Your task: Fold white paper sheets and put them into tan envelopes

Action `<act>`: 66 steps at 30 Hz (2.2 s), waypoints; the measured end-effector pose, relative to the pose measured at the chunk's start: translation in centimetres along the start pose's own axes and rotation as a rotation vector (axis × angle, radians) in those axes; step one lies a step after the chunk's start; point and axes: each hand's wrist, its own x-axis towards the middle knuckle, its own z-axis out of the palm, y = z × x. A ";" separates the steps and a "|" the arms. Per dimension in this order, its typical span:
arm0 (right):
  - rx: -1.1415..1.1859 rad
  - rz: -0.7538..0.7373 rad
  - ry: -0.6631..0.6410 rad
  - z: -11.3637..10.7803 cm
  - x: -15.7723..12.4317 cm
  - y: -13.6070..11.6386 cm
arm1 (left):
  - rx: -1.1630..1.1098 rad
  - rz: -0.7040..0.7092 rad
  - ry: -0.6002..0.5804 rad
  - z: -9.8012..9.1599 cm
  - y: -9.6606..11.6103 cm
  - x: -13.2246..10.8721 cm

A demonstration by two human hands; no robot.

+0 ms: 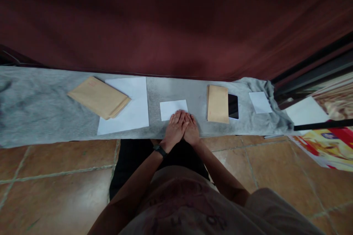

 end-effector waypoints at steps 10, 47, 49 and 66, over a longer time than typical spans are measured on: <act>0.026 0.072 0.065 -0.1 0.0 -0.1 | 0.124 -0.044 0.032 -0.3 -1.7 -0.6; -0.014 0.125 0.082 0.1 -0.4 0.8 | 0.106 0.050 -0.100 0.4 -0.5 3.0; -0.026 0.118 0.100 0.2 -0.4 0.8 | 0.167 0.037 -0.116 0.5 -0.5 3.3; -0.036 0.104 0.160 -0.1 -0.4 0.7 | 0.345 -0.158 0.142 -1.2 -4.3 1.8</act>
